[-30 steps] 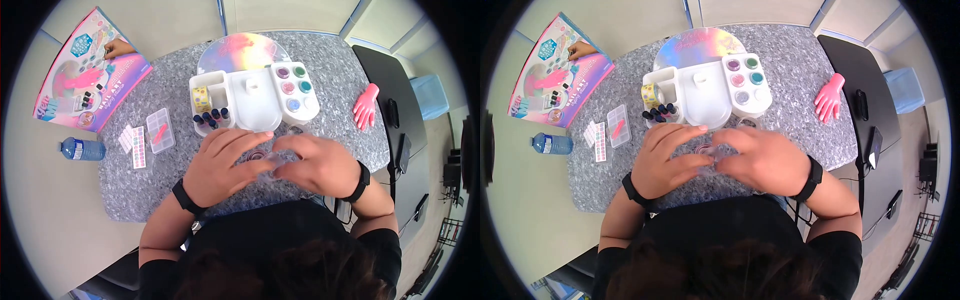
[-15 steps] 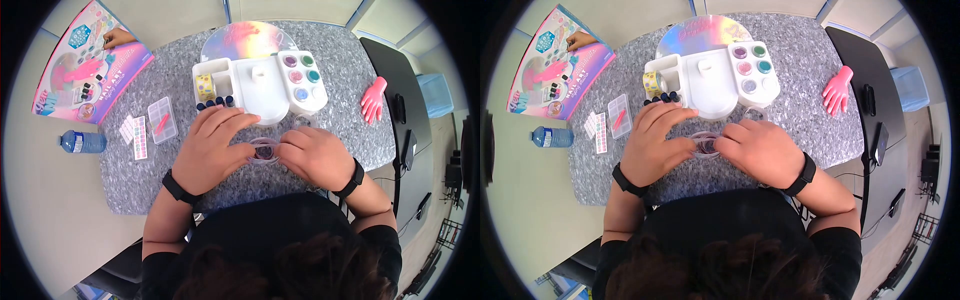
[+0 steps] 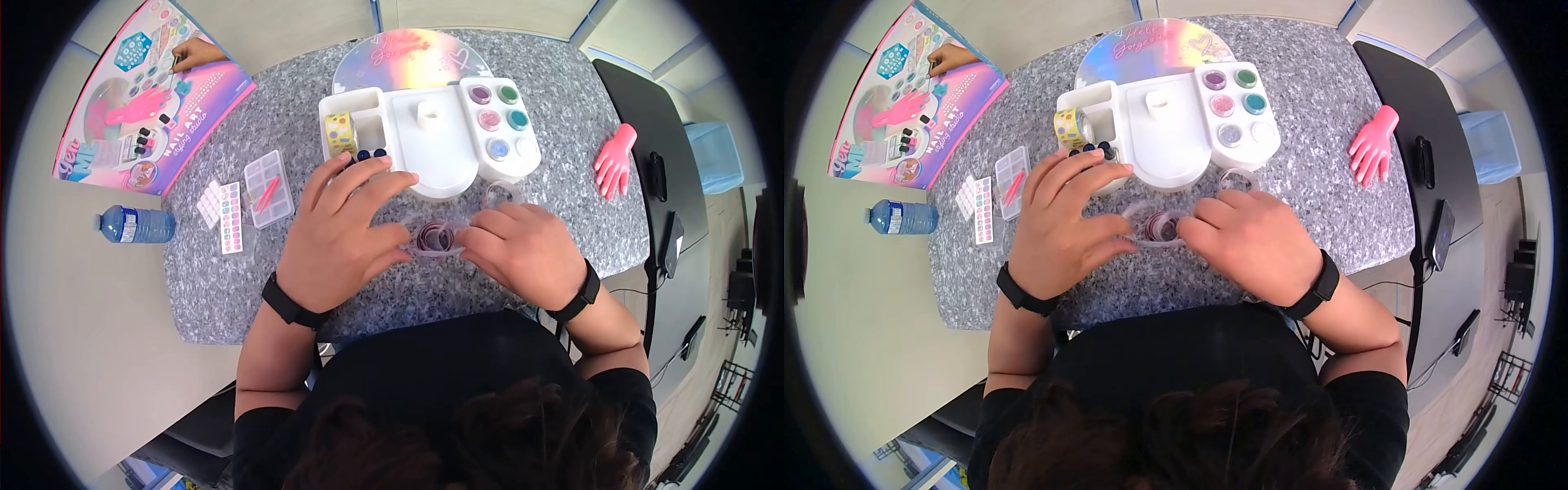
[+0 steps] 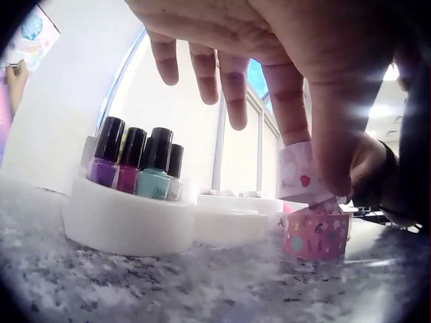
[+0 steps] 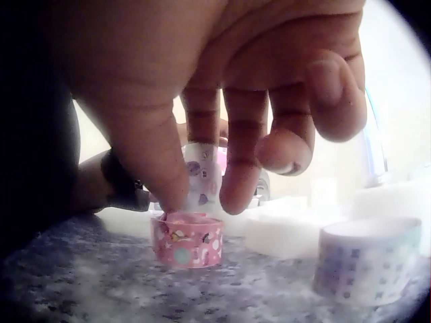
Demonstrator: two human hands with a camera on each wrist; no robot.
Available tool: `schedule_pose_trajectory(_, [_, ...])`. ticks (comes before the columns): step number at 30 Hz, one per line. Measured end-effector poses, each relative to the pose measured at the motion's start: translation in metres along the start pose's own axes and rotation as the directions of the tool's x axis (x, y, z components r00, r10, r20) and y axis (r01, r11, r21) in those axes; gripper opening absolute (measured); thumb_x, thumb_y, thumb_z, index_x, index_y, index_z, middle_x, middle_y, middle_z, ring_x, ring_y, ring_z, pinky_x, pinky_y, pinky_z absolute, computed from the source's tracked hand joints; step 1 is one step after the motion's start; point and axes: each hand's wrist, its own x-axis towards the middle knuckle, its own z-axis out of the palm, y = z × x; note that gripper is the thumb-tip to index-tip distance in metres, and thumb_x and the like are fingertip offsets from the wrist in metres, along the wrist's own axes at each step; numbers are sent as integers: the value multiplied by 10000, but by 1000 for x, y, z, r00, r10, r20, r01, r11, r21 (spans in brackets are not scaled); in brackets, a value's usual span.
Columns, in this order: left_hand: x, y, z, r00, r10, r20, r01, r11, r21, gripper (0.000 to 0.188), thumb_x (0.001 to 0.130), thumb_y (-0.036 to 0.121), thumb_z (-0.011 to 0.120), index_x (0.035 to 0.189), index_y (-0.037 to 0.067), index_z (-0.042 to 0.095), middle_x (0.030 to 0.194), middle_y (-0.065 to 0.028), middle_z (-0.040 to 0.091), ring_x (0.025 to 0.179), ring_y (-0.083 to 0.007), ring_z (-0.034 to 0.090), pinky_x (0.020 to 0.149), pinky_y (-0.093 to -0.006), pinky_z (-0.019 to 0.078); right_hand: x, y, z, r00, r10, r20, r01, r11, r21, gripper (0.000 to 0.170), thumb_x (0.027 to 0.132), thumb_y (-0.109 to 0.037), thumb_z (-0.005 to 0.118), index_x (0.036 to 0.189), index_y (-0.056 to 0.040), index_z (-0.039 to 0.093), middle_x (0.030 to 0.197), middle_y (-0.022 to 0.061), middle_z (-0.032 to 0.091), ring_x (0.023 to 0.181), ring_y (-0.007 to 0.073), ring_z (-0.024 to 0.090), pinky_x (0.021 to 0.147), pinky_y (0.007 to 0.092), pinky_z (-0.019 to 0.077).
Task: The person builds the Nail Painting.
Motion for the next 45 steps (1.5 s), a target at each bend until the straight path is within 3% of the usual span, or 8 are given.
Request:
schedule_pose_trajectory(3, [0, -4, -1, 1000, 5, 3, -5, 1000, 12, 205, 690, 343, 898, 792, 218, 772, 1429, 12, 688, 1431, -286, 551, 1237, -536, 375, -4, 7, 0, 999, 6, 47, -7, 1000, 24, 230, 880, -192, 808, 1074, -156, 689, 975, 7, 671, 874, 244, 687, 722, 399, 557])
schedule_pose_trajectory(13, [1, -6, 0, 999, 30, 43, -27, 998, -57, 233, 695, 354, 911, 789, 195, 768, 1390, 1, 707, 1373, -299, 594, 1185, -515, 418, -3, -2, 9, 999, 32, -9, -31, 992, 120, 155, 933, -218, 741, 1032, -129, 662, 918, 34, 640, 860, 259, 690, 727, 415, 557])
schedule_pose_trajectory(16, [-5, -9, 8, 998, 4, 60, 4, 993, -118, 262, 753, 379, 907, 828, 167, 773, 1239, 10, 743, 1209, -277, 662, 1045, -468, 477, -4, -3, 15, 998, 61, 26, -63, 992, 112, 154, 949, -228, 748, 1039, -122, 682, 921, 43, 651, 860, 264, 700, 722, 417, 561])
schedule_pose_trajectory(18, [-7, -9, 13, 979, -51, 199, 77, 989, -128, 286, 815, 395, 891, 878, 141, 774, 1053, 16, 747, 1008, -249, 687, 898, -424, 488, -2, -3, 20, 997, 82, 5, -83, 990, 117, 136, 937, -206, 741, 1032, -121, 692, 924, 48, 653, 855, 266, 703, 720, 420, 568])
schedule_pose_trajectory(21, [-7, -9, 21, 993, -32, 112, 44, 993, -111, 279, 850, 381, 875, 922, 132, 772, 930, 8, 732, 900, -238, 690, 841, -410, 496, 1, -3, 22, 996, 81, 27, -83, 990, 110, 154, 923, -184, 735, 1050, -116, 682, 915, 54, 650, 844, 273, 703, 723, 428, 575])
schedule_pose_trajectory(25, [-8, -10, 26, 986, -89, 141, 106, 988, -115, 303, 864, 392, 870, 980, 127, 779, 918, -18, 743, 881, -263, 704, 821, -416, 507, 6, -6, 18, 992, 117, 44, -121, 985, 125, 219, 909, -164, 731, 1115, -116, 673, 920, 66, 669, 851, 287, 715, 730, 442, 580])
schedule_pose_trajectory(33, [-6, -13, 25, 954, -180, 241, 235, 946, -223, 618, 822, 450, 900, 1302, 102, 725, 925, -50, 788, 926, -306, 754, 824, -433, 539, 13, -7, 18, 980, 161, 115, -183, 958, 219, 441, 914, -160, 757, 1325, -92, 612, 1015, 127, 738, 905, 359, 738, 777, 486, 584])
schedule_pose_trajectory(45, [-6, -14, 26, 949, -175, 261, 255, 914, -314, 606, 815, 378, 915, 1320, 125, 695, 903, -41, 762, 881, -307, 745, 805, -441, 542, 22, -5, 19, 976, 117, 184, -166, 945, 283, 397, 943, -215, 747, 1280, -76, 590, 913, 163, 743, 870, 390, 747, 742, 513, 582])
